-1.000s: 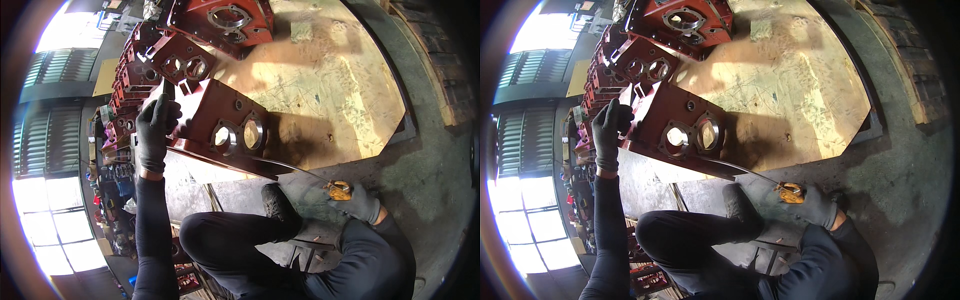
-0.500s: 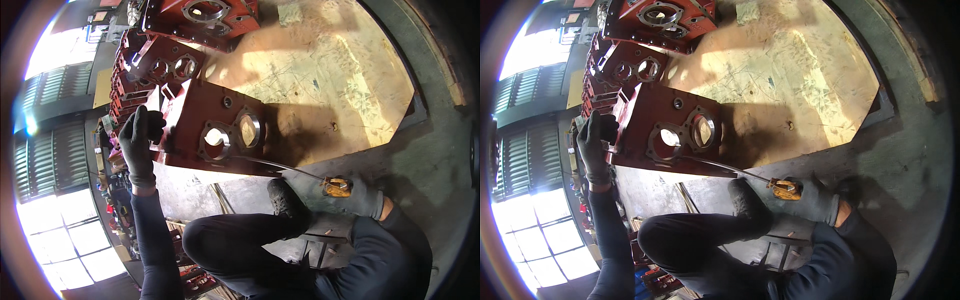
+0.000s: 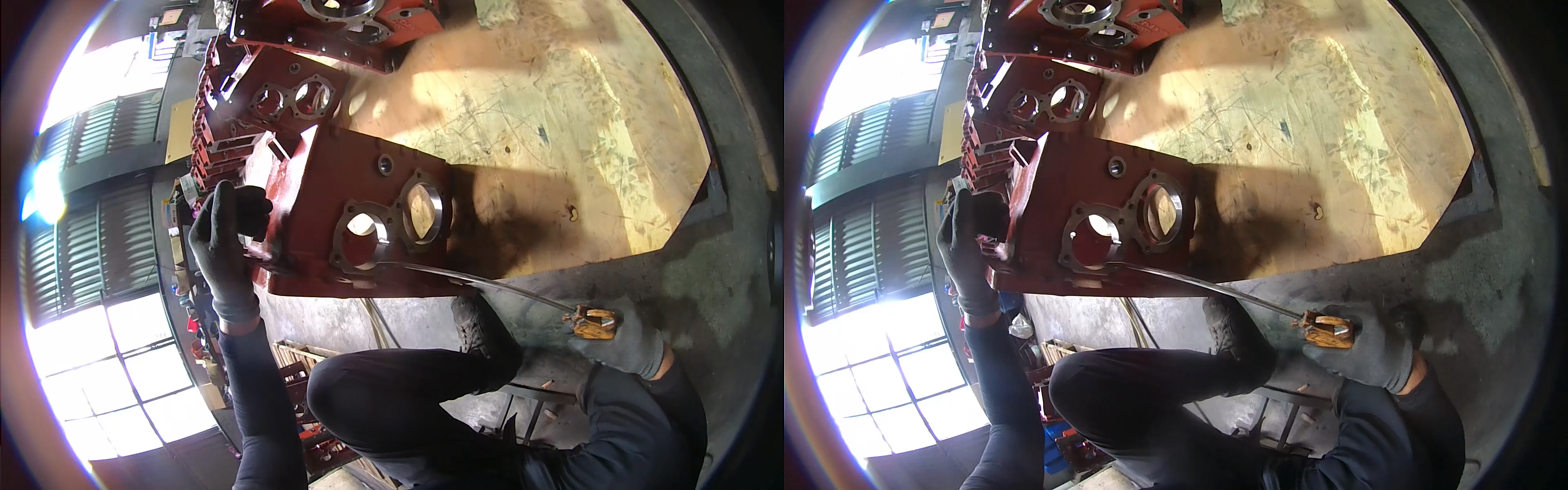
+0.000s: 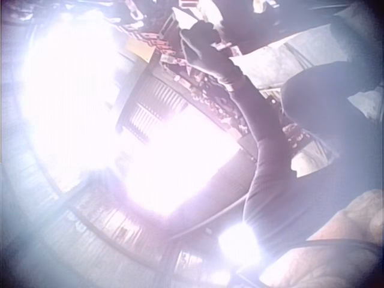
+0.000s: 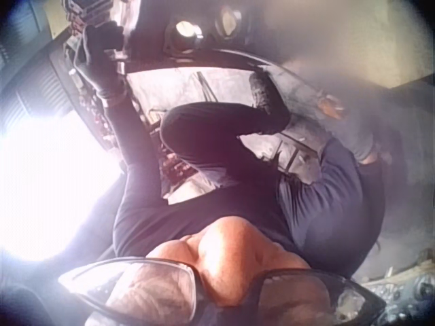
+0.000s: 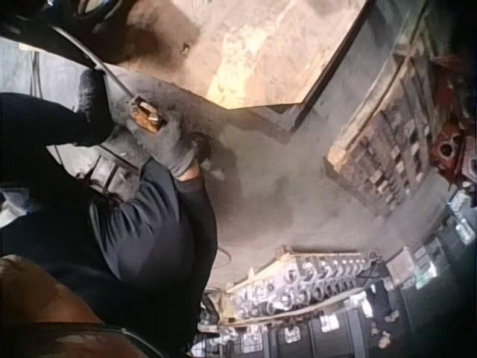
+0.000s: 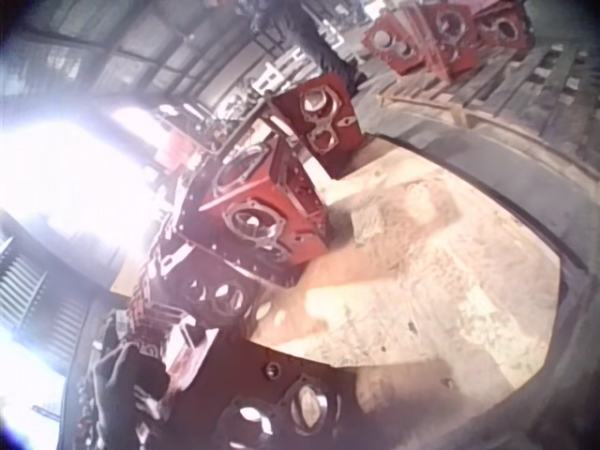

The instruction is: The person sits on the floor and uses a handheld air blow gun to clean red metal parts placed on a wooden board. They rotate the parts to access different surfaces and blow away dust or debris from the cavities and edges.

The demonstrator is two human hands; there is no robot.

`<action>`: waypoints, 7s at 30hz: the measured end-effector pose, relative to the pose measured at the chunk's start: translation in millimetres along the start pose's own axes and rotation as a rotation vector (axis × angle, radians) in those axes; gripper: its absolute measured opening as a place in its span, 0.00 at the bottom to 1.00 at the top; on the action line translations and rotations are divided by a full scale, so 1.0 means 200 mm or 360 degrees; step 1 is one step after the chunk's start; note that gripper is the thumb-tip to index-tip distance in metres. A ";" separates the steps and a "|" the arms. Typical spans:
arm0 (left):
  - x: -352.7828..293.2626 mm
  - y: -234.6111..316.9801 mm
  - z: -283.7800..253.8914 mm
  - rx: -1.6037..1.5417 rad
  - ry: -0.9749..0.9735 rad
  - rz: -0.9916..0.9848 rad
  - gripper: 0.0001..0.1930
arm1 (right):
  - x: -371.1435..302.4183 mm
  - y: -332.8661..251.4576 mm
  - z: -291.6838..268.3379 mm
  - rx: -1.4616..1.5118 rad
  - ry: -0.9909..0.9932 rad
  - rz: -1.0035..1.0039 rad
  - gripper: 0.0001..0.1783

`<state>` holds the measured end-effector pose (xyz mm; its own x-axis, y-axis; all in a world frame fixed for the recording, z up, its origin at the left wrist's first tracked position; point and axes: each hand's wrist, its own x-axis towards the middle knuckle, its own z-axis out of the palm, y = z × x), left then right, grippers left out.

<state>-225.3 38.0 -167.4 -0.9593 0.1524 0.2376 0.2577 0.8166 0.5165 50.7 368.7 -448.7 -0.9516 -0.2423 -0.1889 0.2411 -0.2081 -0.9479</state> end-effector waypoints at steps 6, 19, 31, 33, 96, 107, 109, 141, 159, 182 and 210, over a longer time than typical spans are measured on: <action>0.01 0.03 -0.01 -0.0046 -0.0048 -0.0092 0.21 | 0.00 -0.05 -0.04 -0.0055 -0.0118 -0.0030 0.34; 0.00 0.00 -0.01 -0.0041 0.0022 -0.0098 0.21 | 0.07 -0.21 -0.07 -0.0167 0.0041 0.0664 0.17; 0.01 0.00 -0.01 -0.0161 -0.0029 -0.0156 0.21 | 0.09 -0.05 0.02 0.0211 0.0013 0.0576 0.22; 0.01 -0.02 0.00 -0.0235 -0.0004 -0.0156 0.20 | 0.13 -0.06 0.06 0.0177 -0.0026 0.0675 0.22; 0.00 0.01 -0.02 -0.0416 -0.0044 -0.0348 0.19 | 0.31 -0.17 -0.03 0.0124 0.0181 0.0601 0.08; 0.01 0.01 -0.03 -0.0353 -0.0024 -0.0344 0.20 | 0.41 -0.17 -0.05 0.0103 0.0142 0.0608 0.10; 0.01 -0.02 -0.01 -0.0373 -0.0012 -0.0331 0.19 | 0.38 -0.14 -0.05 0.0240 0.0135 0.0492 0.10; 0.02 -0.04 -0.03 -0.0310 -0.0085 -0.0284 0.20 | 0.31 -0.01 -0.10 0.0096 0.0089 0.0762 0.14; 0.03 -0.03 -0.02 -0.0347 -0.0071 -0.0314 0.19 | 0.12 0.05 0.01 0.0136 0.0080 0.0811 0.16; 0.01 -0.03 -0.01 -0.0374 -0.0042 -0.0294 0.19 | 0.14 0.04 0.08 0.0077 0.0086 0.0801 0.20; 0.01 0.02 -0.01 -0.0407 -0.0021 -0.0371 0.17 | 0.16 0.05 0.08 -0.0035 0.0048 0.0988 0.18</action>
<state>-225.3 40.6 -163.4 -0.9968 -0.0134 0.0789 0.0501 0.6647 0.7454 26.5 344.5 -461.0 -0.6400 -0.2850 -0.7136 0.7477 -0.0172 -0.6638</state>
